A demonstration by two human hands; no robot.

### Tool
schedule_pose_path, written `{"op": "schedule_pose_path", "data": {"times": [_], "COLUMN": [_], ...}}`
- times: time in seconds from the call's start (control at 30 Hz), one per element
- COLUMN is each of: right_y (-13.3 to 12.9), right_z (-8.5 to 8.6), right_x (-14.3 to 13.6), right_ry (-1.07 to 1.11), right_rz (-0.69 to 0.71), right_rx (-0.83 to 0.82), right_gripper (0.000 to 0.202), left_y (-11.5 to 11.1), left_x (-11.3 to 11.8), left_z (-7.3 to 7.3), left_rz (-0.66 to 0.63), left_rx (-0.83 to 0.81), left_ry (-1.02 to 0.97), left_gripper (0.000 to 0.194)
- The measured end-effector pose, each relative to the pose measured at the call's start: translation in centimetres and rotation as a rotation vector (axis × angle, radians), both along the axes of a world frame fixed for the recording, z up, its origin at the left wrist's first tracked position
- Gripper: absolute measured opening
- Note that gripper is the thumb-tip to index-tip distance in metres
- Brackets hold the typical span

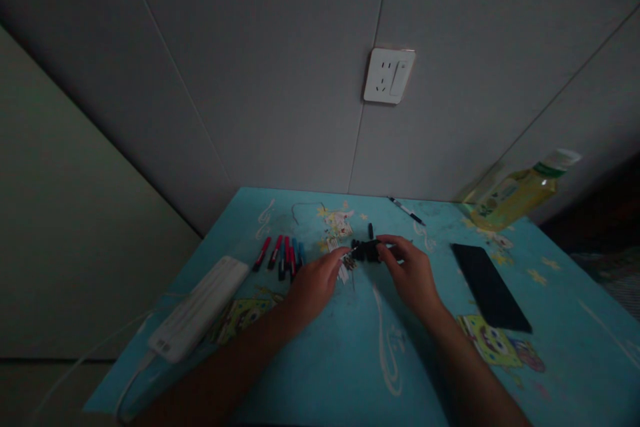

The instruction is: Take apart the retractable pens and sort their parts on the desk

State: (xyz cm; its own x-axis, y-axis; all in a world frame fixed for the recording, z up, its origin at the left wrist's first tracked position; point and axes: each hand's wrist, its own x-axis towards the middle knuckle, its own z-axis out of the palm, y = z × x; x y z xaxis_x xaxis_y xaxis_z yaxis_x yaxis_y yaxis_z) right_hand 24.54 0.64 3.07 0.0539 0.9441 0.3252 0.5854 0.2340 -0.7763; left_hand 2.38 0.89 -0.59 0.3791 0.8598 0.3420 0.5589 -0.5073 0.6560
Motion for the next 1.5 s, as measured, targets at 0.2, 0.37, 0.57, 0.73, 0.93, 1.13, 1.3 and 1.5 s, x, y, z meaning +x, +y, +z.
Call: {"op": "schedule_pose_path", "data": {"times": [0.2,0.37,0.57,0.73,0.93,1.13,1.3,1.5], "right_y": [-0.1,-0.2,-0.4,-0.7,-0.9,-0.9,-0.8,-1.2], "right_z": [0.3,0.0,0.6,0.3,0.1,0.7,-0.1,0.2], "right_x": [-0.4,-0.6,-0.9,-1.6,-1.6,-1.5,-1.8,-2.2], "right_ry": [0.053,0.141,0.226,0.098,-0.131,-0.049,-0.231,-0.345], "right_rz": [0.100,0.305,0.375,0.320,0.303,0.406,0.275,0.372], "right_rx": [-0.059,-0.191,-0.260,-0.211,-0.134,-0.068,-0.108,0.001], "right_gripper": [0.027,0.024,0.027,0.028,0.030,0.019,0.043,0.027], "left_y": [-0.2,-0.4,-0.4,-0.6,-0.3,0.3,0.0,0.7], "left_x": [0.1,0.2,0.2,0.1,-0.2,-0.7,-0.6,-0.9], "left_z": [0.2,0.0,0.0,0.3,0.3,0.2,0.1,-0.6], "left_rz": [-0.018,-0.030,-0.070,-0.081,-0.071,-0.093,-0.162,-0.080], "left_rx": [0.003,-0.029,-0.010,-0.006,0.053,0.145,0.168,0.157], "left_ry": [0.049,0.162,0.176,0.222,0.301,0.274,0.276,0.386], "left_gripper": [0.034,0.034,0.031,0.029,0.024,0.030,0.026,0.020]}}
